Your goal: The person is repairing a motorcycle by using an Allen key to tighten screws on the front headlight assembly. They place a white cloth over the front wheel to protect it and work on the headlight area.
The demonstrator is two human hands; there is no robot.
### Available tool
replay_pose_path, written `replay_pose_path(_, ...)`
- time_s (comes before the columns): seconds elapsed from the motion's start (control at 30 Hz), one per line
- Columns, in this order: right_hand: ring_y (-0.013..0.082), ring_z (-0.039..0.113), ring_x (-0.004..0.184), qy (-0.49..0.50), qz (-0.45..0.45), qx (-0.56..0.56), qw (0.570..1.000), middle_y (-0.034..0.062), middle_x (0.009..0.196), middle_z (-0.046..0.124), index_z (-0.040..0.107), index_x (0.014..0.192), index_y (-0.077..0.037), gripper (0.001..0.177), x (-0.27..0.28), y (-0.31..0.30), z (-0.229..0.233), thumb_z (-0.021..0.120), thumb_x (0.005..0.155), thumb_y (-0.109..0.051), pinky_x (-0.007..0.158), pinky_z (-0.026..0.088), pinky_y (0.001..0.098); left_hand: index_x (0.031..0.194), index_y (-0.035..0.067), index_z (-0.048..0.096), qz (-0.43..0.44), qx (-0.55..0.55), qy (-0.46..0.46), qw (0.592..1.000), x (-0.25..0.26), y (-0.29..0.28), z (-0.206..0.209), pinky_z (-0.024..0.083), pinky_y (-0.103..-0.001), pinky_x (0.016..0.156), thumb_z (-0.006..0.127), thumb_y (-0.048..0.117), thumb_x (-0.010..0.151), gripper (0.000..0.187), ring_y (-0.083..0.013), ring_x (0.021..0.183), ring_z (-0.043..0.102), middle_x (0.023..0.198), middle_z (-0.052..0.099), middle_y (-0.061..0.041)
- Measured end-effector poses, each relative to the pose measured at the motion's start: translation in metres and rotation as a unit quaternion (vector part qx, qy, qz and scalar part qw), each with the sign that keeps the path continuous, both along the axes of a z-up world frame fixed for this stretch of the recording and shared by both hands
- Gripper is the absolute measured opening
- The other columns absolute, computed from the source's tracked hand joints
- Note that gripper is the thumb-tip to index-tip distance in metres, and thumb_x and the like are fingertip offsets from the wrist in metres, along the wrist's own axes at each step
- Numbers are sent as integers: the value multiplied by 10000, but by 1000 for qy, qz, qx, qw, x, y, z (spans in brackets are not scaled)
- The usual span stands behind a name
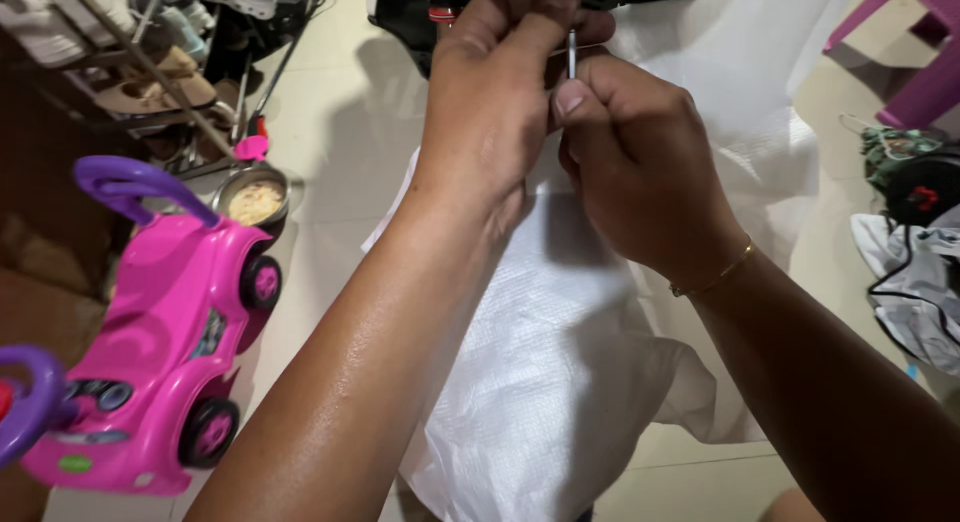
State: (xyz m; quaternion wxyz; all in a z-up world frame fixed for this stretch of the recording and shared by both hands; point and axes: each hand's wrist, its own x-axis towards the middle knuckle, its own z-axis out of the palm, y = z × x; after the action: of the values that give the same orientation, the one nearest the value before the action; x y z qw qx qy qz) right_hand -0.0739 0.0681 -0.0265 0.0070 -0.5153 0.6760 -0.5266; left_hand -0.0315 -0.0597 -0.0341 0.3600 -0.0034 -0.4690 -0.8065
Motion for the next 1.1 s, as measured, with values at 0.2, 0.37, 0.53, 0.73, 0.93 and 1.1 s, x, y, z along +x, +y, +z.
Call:
replay_pose_path(0.2, 102, 511, 658, 79, -54, -22, 995, 33, 744, 579, 601, 910, 6, 296, -3, -19, -12, 497, 1164, -104, 601, 434, 294, 1173, -70, 657, -8, -6, 86, 996, -14, -12, -15, 589, -338, 940, 587, 71, 1074, 186, -244, 1066, 724, 1107, 730, -168)
replay_pose_path(0.37, 124, 552, 619, 120, -106, -22, 987, 71, 724, 601, 599, 866, 32, 345, 3, -27, -15, 493, 1165, -103, 580, 437, 307, 1150, -104, 647, -7, 14, 153, 988, -28, -13, -25, 562, -330, 918, 603, 60, 1102, 177, -240, 1067, 715, 1061, 738, -190)
replay_pose_path(0.53, 152, 581, 643, 160, -113, -28, 980, 95, 755, 620, 599, 932, 32, 297, 1, -31, -13, 478, 1168, -103, 630, 453, 330, 1134, -117, 645, -25, 36, 168, 985, -31, -11, -25, 556, -312, 911, 604, 89, 1126, 209, -228, 995, 711, 1036, 749, -210)
replay_pose_path(0.73, 177, 658, 668, 199, -158, -27, 967, 119, 751, 655, 599, 983, 24, 236, -7, -37, -21, 518, 1164, -105, 650, 490, 335, 1115, -123, 650, -32, 61, 168, 983, -30, -13, -21, 578, -298, 870, 613, 86, 1112, 213, -227, 979, 730, 1027, 751, -228)
replay_pose_path(0.93, 170, 663, 709, 222, -129, -40, 966, 119, 768, 663, 621, 1041, 29, 218, -3, -36, -14, 464, 1151, -75, 670, 497, 317, 1153, -110, 677, -21, 57, 137, 989, -24, -14, -17, 573, -260, 781, 616, 77, 1078, 211, -190, 897, 721, 1027, 761, -201)
replay_pose_path(1.1, 138, 613, 584, 178, -164, -8, 970, 81, 683, 631, 650, 1053, 7, 212, 0, -34, -8, 501, 1148, -109, 591, 473, 304, 1188, -97, 715, 18, 30, 97, 995, -15, -10, -10, 553, -237, 730, 641, 68, 1059, 221, -145, 873, 710, 1026, 772, -179)
